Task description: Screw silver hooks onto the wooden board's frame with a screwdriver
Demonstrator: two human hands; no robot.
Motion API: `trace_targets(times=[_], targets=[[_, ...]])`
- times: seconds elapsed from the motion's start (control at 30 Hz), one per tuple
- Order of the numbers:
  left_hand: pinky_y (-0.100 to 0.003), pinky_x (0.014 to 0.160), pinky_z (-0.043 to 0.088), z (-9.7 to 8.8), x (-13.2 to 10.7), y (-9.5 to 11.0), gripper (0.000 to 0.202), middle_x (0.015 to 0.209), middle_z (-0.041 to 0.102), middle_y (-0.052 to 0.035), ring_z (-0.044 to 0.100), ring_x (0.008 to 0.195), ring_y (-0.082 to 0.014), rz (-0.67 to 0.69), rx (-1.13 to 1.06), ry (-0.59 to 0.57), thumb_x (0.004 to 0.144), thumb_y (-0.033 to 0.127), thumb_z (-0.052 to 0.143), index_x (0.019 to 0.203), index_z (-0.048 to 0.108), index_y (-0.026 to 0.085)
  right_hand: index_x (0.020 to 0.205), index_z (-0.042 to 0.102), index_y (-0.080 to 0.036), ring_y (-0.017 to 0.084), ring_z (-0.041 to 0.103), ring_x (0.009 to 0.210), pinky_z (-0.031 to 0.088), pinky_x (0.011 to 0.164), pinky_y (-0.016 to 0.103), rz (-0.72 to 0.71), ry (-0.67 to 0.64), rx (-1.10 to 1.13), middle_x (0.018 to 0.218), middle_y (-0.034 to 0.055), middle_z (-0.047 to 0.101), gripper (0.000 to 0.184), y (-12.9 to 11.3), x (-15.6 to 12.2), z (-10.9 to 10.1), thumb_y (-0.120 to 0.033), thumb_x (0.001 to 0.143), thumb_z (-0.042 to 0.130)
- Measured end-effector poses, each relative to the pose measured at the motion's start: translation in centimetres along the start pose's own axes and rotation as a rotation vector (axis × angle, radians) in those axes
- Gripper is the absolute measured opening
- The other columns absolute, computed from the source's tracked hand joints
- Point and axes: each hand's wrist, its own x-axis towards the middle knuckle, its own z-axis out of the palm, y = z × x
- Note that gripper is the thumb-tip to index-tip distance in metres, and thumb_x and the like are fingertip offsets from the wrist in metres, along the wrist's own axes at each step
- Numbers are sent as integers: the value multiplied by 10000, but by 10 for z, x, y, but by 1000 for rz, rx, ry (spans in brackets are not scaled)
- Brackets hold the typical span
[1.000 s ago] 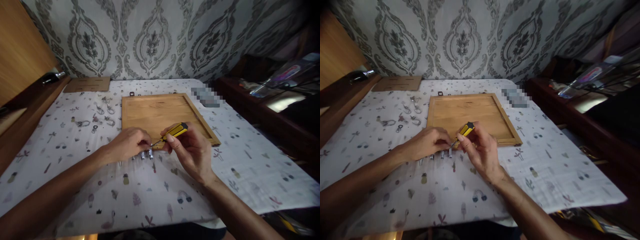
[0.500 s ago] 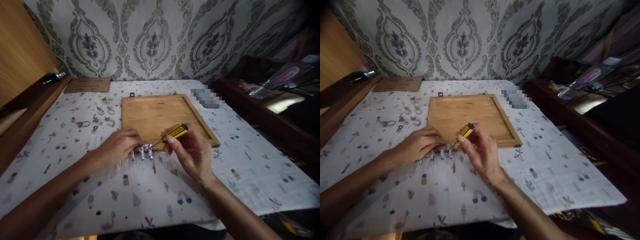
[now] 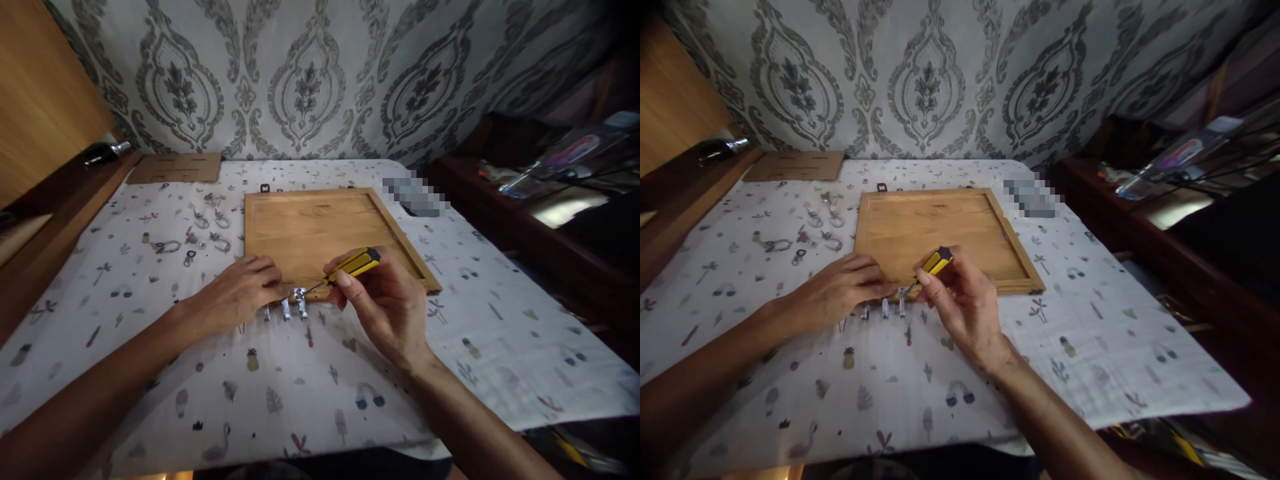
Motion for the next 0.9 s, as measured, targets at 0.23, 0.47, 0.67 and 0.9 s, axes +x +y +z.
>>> trace_targets(times=[0.23, 0.47, 0.67, 0.9], targets=[[-352, 837, 433, -8, 4, 6, 258, 1010, 723, -53, 591, 997, -232, 14, 38, -43, 1072, 124, 520, 1256, 686, 195, 914, 655, -211, 112, 652, 517, 560, 478, 238, 19, 30, -14, 755, -6, 701, 230, -1, 1, 2, -418, 978, 731], [-357, 828, 425, -5, 3, 5, 259, 1015, 725, -48, 591, 988, -230, 9, 31, -29, 1082, 126, 506, 1255, 686, 192, 923, 665, -228, 113, 658, 497, 560, 465, 241, 3, 91, -13, 768, -5, 720, 194, -7, 1, 2, -399, 974, 743], [-346, 810, 423, -4, 2, 6, 280, 986, 717, -43, 598, 978, -225, -14, 7, -33, 1069, 101, 498, 1248, 683, 212, 922, 670, -226, 108, 650, 486, 552, 441, 236, -10, 133, -15, 782, 1, 726, 218, -9, 2, 4, -424, 966, 748], [-341, 812, 438, -6, 1, 7, 296, 992, 716, -43, 607, 974, -220, -5, -18, -9, 1056, 71, 507, 1265, 674, 197, 927, 646, -227, 102, 655, 492, 556, 459, 228, -11, 89, -5, 797, -2, 727, 218, -8, 2, 7, -420, 979, 733]])
